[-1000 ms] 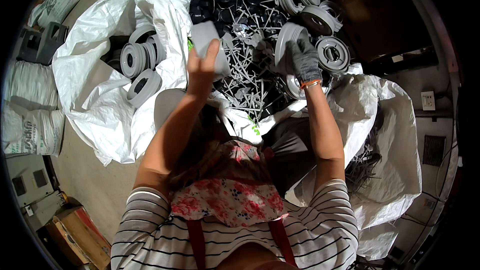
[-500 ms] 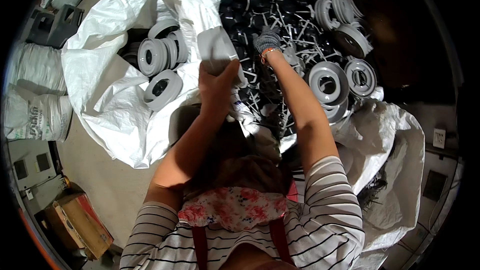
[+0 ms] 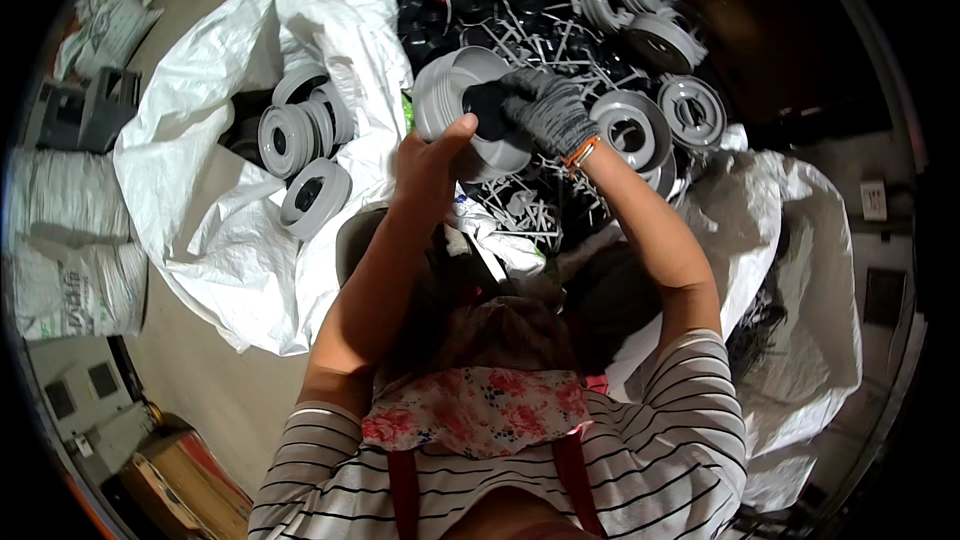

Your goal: The person sits on the floor and sorts grey circular plastic parts from a large white sack filled with mixed plastic waste. They pick up individual parts, inspect them, and place them into a separate white sack to their left.

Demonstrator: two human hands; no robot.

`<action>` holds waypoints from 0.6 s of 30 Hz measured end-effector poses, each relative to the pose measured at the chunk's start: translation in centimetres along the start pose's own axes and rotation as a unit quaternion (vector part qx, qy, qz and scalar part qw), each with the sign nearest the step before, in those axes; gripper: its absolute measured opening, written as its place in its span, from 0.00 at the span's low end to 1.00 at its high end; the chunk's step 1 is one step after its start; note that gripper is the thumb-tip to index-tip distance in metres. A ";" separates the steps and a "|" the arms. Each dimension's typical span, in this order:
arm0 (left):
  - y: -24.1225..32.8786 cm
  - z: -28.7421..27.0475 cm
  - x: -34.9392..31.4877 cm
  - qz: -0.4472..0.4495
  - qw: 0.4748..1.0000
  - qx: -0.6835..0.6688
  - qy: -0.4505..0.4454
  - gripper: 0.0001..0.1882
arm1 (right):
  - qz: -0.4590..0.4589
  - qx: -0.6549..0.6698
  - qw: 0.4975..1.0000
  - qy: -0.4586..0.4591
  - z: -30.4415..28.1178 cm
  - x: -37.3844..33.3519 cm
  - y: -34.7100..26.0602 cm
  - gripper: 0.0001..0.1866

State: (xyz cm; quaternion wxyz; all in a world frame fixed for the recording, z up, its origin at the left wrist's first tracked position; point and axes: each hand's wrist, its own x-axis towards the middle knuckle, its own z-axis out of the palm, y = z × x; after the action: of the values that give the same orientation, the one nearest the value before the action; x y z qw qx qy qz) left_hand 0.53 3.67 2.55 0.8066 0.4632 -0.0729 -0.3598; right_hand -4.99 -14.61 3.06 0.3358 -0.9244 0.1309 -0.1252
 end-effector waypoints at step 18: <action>-2.0 1.3 -1.7 -0.093 0.987 0.105 -0.073 0.16 | 0.037 -0.073 0.996 -0.034 -0.1 -7.7 0.0 0.52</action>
State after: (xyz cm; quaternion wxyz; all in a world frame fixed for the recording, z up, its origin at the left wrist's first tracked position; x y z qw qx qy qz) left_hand -2.31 3.21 2.01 0.7087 0.5229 -0.1257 -0.4567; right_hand -12.28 -12.18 2.04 0.2756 -0.9448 0.1621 -0.0717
